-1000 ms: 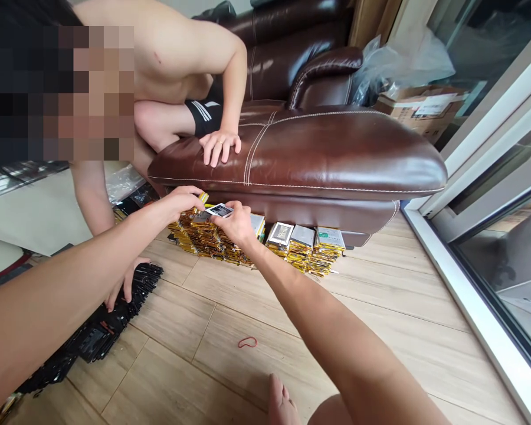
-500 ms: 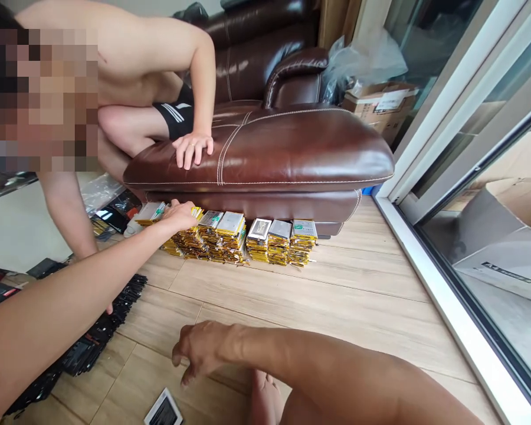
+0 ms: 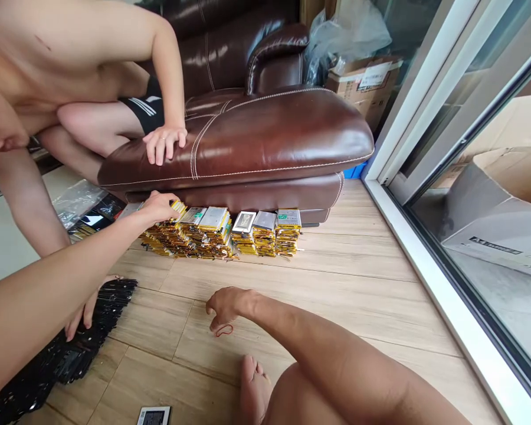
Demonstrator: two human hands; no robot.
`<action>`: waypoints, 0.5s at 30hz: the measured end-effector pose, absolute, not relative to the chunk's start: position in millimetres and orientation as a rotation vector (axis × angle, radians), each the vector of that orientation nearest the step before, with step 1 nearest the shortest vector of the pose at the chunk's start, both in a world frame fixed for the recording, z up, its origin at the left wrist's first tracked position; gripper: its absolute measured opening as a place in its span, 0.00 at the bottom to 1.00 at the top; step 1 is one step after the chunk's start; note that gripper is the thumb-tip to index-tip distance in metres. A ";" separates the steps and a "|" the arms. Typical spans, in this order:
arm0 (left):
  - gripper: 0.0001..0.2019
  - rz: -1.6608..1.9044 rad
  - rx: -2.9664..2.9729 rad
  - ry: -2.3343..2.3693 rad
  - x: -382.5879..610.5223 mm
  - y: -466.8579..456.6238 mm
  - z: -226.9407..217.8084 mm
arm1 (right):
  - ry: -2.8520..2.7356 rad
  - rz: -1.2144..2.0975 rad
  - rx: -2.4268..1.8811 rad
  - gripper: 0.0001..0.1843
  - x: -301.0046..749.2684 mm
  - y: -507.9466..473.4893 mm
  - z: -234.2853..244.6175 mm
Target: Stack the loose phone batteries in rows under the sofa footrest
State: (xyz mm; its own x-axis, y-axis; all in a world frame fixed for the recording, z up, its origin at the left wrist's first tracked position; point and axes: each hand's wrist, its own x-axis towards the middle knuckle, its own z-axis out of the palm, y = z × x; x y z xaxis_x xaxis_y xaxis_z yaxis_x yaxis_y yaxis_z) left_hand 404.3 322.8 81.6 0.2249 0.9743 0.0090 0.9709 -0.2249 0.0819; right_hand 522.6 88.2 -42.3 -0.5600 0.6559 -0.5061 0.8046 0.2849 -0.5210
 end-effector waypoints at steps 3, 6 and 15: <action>0.29 0.131 2.546 1.845 395.6 326.6 78.2 | 2.377 -1.117 1.351 0.35 520.8 91.8 -49.5; 0.31 0.140 2.654 1.767 385.2 325.4 80.8 | 2.380 -1.097 1.359 0.34 523.6 92.6 -58.2; 0.32 -0.277 3.223 0.879 336.0 316.3 100.6 | 2.359 -1.085 1.456 0.31 534.2 95.5 -66.8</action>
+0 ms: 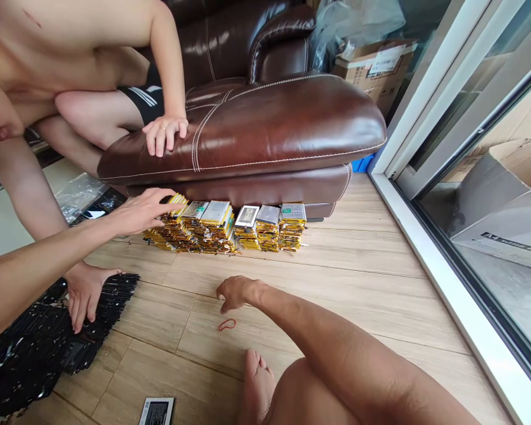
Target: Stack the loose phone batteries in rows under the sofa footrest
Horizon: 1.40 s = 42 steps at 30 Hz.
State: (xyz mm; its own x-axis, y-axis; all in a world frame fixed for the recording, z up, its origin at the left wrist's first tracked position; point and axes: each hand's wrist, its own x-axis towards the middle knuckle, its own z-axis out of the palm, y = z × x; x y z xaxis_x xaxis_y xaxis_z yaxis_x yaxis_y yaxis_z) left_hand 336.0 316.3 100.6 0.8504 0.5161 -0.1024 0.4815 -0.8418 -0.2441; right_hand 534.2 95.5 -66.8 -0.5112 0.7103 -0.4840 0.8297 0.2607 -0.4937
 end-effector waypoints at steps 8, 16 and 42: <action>0.20 0.320 -2.768 -0.756 347.8 327.2 101.4 | 2.427 -1.115 1.535 0.27 540.0 98.6 -90.1; 0.35 0.446 -2.704 -0.691 366.8 328.3 113.9 | 2.479 -1.223 1.598 0.15 539.9 106.0 -79.2; 0.24 -1.727 -2.146 -2.010 359.0 258.6 -30.6 | 2.451 -0.485 2.574 0.38 490.0 270.9 29.2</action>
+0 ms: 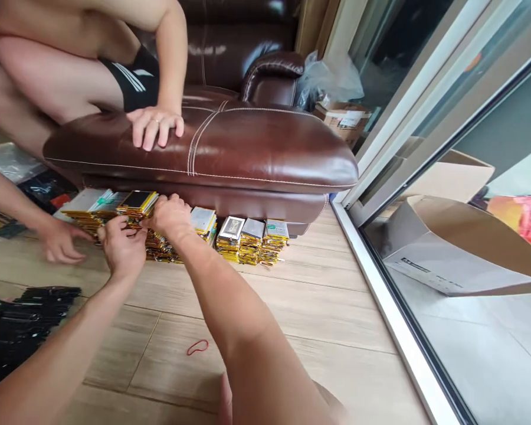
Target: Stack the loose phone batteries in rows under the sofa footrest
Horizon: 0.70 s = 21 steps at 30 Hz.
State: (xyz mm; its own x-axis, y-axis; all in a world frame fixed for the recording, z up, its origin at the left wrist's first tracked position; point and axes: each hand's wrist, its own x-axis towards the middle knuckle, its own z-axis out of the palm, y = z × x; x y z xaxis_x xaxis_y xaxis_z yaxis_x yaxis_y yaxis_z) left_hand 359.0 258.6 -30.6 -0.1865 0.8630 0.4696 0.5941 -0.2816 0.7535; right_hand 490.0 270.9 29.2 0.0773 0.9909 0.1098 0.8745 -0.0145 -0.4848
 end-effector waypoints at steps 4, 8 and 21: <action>0.18 1.426 1.845 1.689 358.2 259.4 -29.8 | -1.778 0.253 -1.952 0.37 479.4 265.1 24.8; 0.16 1.411 1.875 1.694 356.6 262.0 -28.4 | -1.765 0.297 -1.942 0.34 481.1 270.3 24.7; 0.12 1.326 1.918 1.703 349.8 261.9 -22.7 | -1.877 0.397 -1.884 0.34 499.3 255.0 44.0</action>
